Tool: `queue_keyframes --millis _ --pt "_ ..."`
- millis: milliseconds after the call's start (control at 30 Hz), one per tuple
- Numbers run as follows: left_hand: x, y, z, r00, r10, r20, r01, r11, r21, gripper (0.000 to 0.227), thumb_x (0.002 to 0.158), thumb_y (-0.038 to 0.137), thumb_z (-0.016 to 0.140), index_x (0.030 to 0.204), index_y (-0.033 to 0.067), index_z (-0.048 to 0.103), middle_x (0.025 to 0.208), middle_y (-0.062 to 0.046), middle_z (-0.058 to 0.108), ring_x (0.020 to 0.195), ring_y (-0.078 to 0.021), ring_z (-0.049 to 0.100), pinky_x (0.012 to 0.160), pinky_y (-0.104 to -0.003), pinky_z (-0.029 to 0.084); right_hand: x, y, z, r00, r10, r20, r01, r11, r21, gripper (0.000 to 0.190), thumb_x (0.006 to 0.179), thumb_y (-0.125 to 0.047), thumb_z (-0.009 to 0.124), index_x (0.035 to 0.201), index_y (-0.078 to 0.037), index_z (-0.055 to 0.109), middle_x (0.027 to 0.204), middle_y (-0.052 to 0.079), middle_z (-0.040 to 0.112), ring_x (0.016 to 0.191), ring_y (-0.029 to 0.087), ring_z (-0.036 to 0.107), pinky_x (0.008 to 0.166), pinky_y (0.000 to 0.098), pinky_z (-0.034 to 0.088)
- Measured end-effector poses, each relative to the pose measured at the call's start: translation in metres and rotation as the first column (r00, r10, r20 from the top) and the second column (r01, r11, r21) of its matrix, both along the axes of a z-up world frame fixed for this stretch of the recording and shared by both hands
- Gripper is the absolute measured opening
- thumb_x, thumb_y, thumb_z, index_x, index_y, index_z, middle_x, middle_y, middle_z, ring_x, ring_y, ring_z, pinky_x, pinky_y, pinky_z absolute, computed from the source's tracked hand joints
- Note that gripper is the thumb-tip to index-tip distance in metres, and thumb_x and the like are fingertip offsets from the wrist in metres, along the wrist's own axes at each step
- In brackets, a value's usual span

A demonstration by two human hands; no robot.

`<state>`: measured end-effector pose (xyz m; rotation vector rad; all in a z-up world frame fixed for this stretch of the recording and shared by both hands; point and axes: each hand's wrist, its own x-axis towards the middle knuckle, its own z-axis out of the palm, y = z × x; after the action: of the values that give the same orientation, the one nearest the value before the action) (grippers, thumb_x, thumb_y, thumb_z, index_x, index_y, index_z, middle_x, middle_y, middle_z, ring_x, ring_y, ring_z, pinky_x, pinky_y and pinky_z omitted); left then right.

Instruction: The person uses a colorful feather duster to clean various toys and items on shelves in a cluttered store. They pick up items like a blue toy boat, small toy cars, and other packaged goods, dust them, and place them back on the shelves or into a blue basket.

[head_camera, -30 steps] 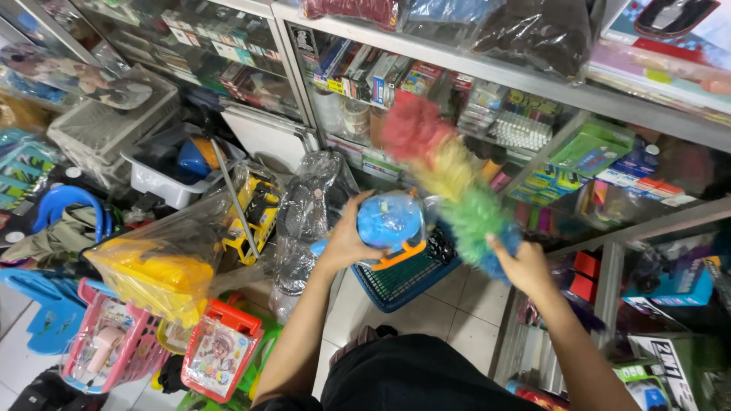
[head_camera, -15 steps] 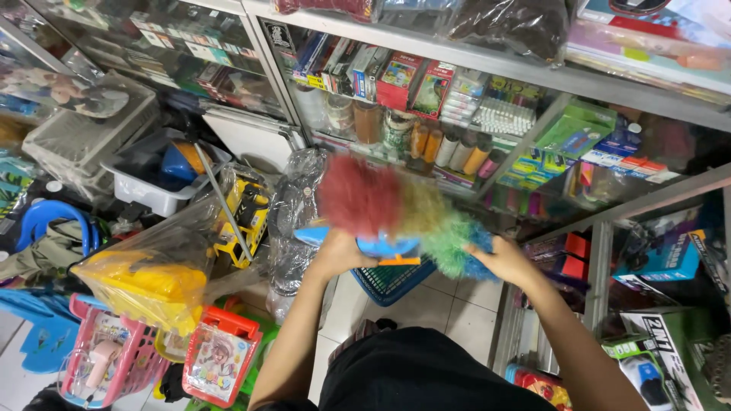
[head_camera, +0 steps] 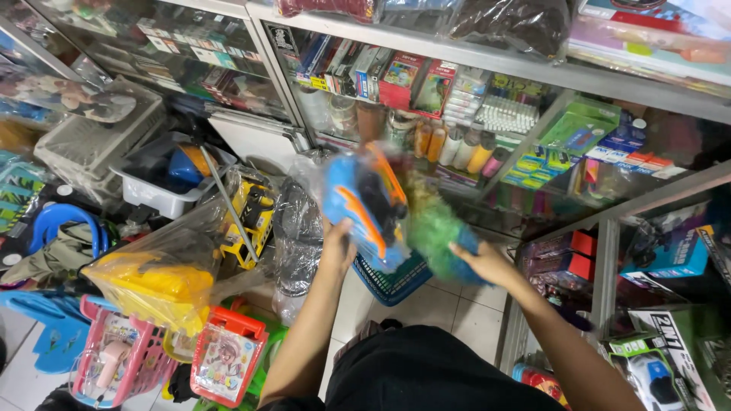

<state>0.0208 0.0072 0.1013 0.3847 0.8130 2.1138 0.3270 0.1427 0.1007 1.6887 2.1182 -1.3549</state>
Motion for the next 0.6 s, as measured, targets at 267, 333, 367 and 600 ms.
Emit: queue_keyframes --millis 267,333,367,600 --pt "0.02 -0.008 0.084 0.462 -0.886 0.034 0.182 0.132 0.974 0.042 0.109 0.023 0.048 0.143 -0.0012 0.045 0.143 -0.017 0.058 0.131 -0.0254 0.06 0.105 -0.029 0.051 -0.012 -0.02 0.028 0.969 -0.133 -0.206 0.161 0.979 0.125 0.06 0.094 -0.062 0.067 0.105 -0.004 0.077 0.098 0.018 0.075 0.107 0.033 0.069 0.093 0.0458 0.052" --pt "0.021 -0.008 0.045 0.623 -0.769 0.146 0.234 0.361 0.903 0.049 0.103 0.027 0.057 0.147 0.0106 0.042 0.145 -0.014 0.058 0.129 -0.0281 0.06 0.107 -0.037 0.05 -0.027 -0.038 0.062 0.951 -0.164 -0.263 0.199 0.974 0.112 0.068 0.095 -0.063 0.066 0.126 -0.003 0.072 0.12 0.021 0.074 0.124 0.035 0.064 0.105 0.0512 0.048" --pt "0.021 -0.004 0.027 0.826 -0.515 0.228 0.221 0.669 0.71 0.067 0.093 0.034 0.07 0.152 0.0284 0.038 0.147 -0.008 0.057 0.127 -0.0322 0.061 0.109 -0.049 0.048 -0.036 -0.051 0.088 0.966 -0.136 -0.22 0.151 0.987 0.056 0.069 0.095 -0.061 0.063 0.13 -0.002 0.069 0.124 0.022 0.073 0.127 0.036 0.062 0.108 0.053 0.048" --pt "0.002 0.019 -0.007 0.772 -0.126 0.623 0.183 0.983 -0.029 0.044 0.09 0.056 0.072 0.104 0.0145 0.074 0.101 -0.01 0.078 0.1 -0.0292 0.075 0.095 -0.051 0.06 -0.018 -0.034 0.047 0.982 -0.15 -0.115 0.152 0.988 0.01 0.092 0.093 -0.068 0.062 0.138 0.012 0.058 0.138 0.034 0.06 0.139 0.042 0.05 0.115 0.0542 0.039"
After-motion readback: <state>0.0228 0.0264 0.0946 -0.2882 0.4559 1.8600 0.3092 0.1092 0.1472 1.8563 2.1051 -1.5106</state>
